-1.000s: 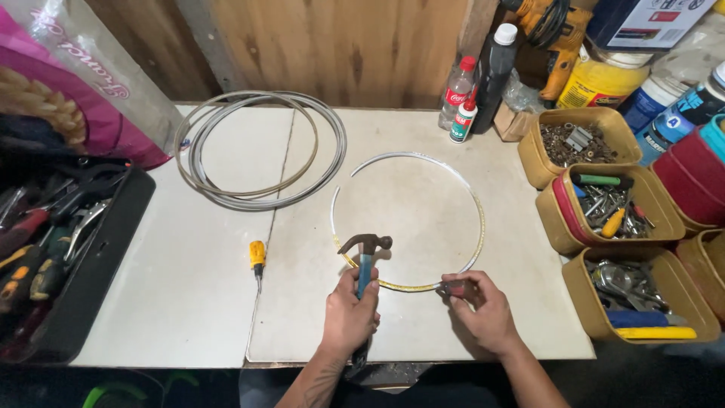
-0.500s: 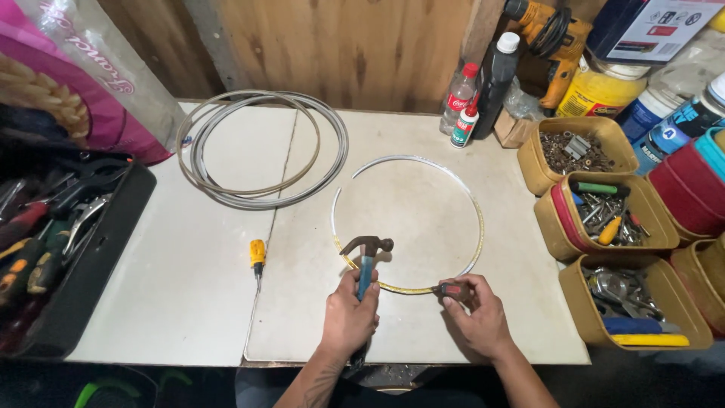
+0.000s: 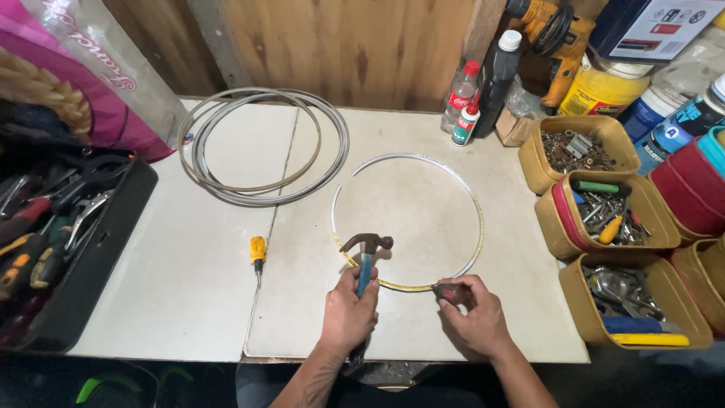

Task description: Repairing a circular instrument hoop using pliers and a hammer at a workbench.

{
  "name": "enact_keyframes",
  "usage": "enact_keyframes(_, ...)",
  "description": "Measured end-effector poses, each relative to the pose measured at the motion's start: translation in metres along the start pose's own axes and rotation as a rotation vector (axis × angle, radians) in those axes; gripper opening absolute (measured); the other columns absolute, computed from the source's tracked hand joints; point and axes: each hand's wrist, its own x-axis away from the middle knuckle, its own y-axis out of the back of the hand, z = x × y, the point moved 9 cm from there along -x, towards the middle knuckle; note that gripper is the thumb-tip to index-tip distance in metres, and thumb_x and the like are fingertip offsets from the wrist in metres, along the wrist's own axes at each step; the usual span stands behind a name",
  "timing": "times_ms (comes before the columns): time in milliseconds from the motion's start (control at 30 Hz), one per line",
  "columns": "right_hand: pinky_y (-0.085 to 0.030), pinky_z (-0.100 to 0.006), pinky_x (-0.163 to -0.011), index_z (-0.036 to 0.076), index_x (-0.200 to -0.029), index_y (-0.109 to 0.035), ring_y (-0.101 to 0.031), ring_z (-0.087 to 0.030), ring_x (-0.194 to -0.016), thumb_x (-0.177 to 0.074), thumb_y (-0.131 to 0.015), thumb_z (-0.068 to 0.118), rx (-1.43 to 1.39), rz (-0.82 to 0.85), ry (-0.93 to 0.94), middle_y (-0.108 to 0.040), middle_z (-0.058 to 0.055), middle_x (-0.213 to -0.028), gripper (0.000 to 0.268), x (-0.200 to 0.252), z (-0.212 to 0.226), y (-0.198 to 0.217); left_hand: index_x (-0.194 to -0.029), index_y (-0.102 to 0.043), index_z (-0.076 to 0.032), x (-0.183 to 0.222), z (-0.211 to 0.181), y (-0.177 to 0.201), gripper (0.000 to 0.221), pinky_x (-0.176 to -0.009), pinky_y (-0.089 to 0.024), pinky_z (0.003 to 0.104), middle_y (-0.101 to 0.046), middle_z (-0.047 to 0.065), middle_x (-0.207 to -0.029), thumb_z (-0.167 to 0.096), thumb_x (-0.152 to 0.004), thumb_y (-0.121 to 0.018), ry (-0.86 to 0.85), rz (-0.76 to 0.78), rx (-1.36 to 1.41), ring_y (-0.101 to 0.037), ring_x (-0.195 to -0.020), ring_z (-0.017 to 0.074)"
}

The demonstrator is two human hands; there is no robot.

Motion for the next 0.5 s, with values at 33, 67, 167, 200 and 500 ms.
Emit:
enact_keyframes(33,-0.063,-0.028,-0.092,0.007,-0.11,-0.063,-0.08,-0.017,-0.102,-0.079,-0.078,0.007,0.0,0.0,0.0,-0.082,-0.01,-0.113,0.034,0.001,-0.001,-0.001,-0.121,-0.068,-0.015,0.001,-0.001,0.0,0.027,-0.049,-0.058,0.033,-0.071,0.003,-0.08,-0.027,-0.099,-0.059,0.0,0.0,0.0,-0.061,-0.048,0.0164)
enact_keyframes(67,-0.064,-0.029,-0.092,0.006,-0.11,-0.062,-0.08,-0.018,-0.101,-0.08,-0.078,0.008,-0.005,-0.012,0.01,-0.082,-0.011,-0.113,0.034,0.002,0.0,0.0,-0.12,-0.068,-0.014,0.001,-0.001,0.0,0.026,-0.049,-0.057,0.033,-0.072,0.003,-0.08,-0.026,-0.099,-0.06,0.007,-0.001,0.012,-0.061,-0.048,0.0162)
enact_keyframes(167,-0.063,-0.03,-0.094,0.006,-0.115,-0.062,-0.079,-0.018,-0.105,-0.081,-0.079,0.016,0.019,-0.046,-0.002,-0.079,-0.012,-0.118,0.039,0.003,-0.006,0.004,-0.119,-0.068,-0.014,0.001,0.0,0.0,0.025,-0.05,-0.057,0.033,-0.072,0.003,-0.081,-0.026,-0.099,-0.06,0.01,-0.002,0.013,-0.06,-0.048,0.0164)
enact_keyframes(200,-0.062,-0.03,-0.096,0.006,-0.119,-0.063,-0.077,-0.018,-0.108,-0.082,-0.079,0.021,0.047,-0.068,-0.024,-0.077,-0.011,-0.123,0.043,0.003,-0.011,0.006,-0.119,-0.067,-0.014,0.001,0.0,0.0,0.025,-0.051,-0.058,0.033,-0.072,0.003,-0.082,-0.027,-0.099,-0.06,0.005,-0.001,0.002,-0.061,-0.048,0.0166)
enact_keyframes(500,-0.06,-0.03,-0.099,0.006,-0.117,-0.062,-0.077,-0.017,-0.109,-0.083,-0.078,0.016,0.066,-0.109,-0.1,-0.078,-0.01,-0.122,0.039,0.001,-0.014,0.008,-0.119,-0.068,-0.016,0.001,0.001,0.001,0.027,-0.053,-0.058,0.033,-0.07,0.003,-0.078,-0.028,-0.097,-0.06,0.006,-0.004,0.005,-0.061,-0.047,0.0167)
